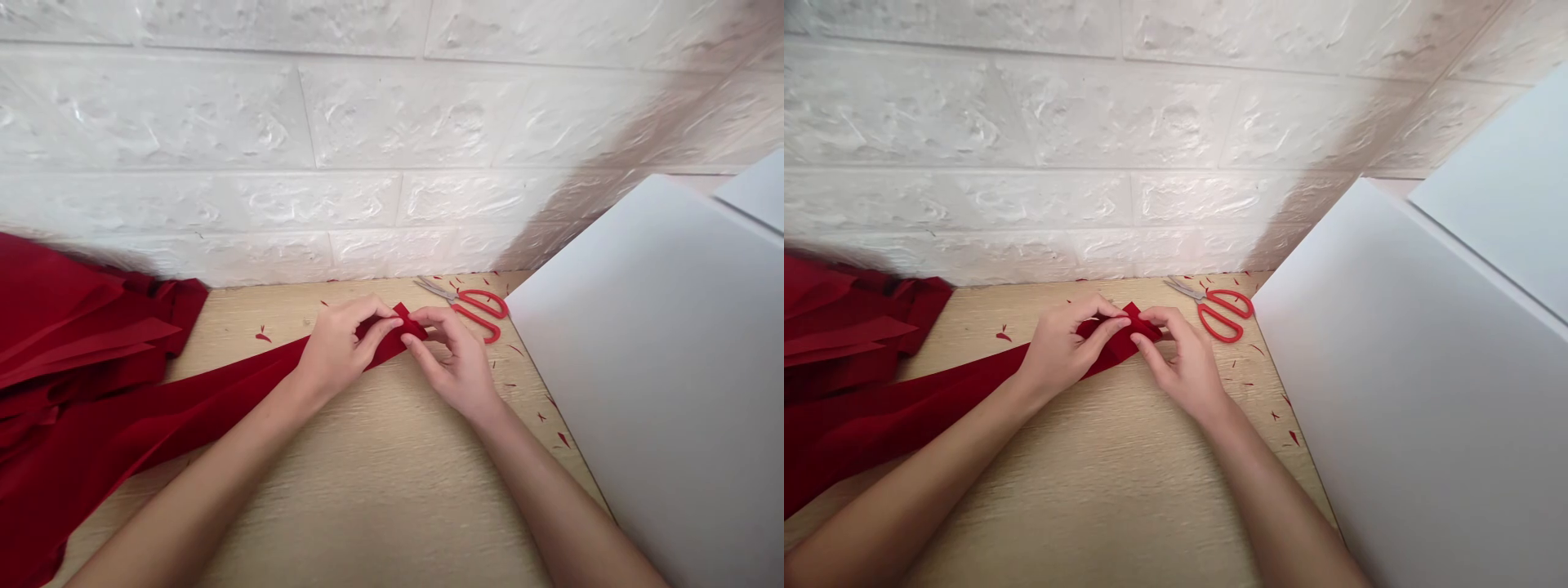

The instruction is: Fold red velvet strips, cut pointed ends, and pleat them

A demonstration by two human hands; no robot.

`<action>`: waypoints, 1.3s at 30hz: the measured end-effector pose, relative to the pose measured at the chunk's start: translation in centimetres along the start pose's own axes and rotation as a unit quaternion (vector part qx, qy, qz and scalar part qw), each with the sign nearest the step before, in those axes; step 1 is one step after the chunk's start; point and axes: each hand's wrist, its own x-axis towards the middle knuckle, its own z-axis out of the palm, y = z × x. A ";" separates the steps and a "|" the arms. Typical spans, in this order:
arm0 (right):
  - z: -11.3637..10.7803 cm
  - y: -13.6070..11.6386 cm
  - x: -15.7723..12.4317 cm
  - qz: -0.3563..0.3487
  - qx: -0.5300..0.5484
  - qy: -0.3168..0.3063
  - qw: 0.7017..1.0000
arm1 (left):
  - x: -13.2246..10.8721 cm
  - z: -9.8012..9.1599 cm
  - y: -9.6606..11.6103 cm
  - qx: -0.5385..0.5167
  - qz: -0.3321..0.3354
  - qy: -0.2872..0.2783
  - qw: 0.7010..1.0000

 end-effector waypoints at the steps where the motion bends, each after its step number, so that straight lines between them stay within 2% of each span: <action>1: 0.1 0.0 0.0 0.001 -0.004 0.005 1.000 | 0.0 0.0 0.1 0.002 -0.001 -0.003 1.000; 8: 0.3 0.1 0.0 -0.004 -0.013 0.018 1.000 | 0.2 -0.2 0.4 -0.024 -0.020 -0.017 0.999; 15: 0.3 -0.1 -0.1 0.051 -0.004 0.027 0.998 | 0.1 0.0 0.4 -0.036 -0.034 0.003 0.999; 27: 0.3 0.2 0.0 0.018 -0.012 0.019 1.000 | 0.2 0.2 0.1 -0.032 -0.016 0.008 0.999; 34: 0.2 0.1 0.0 0.013 -0.022 0.009 1.000 | 0.1 0.2 -0.3 -0.051 -0.064 0.015 0.997; 39: 0.2 0.1 0.1 -0.001 -0.034 0.006 0.999 | 0.4 -0.2 0.0 -0.045 -0.051 -0.007 0.998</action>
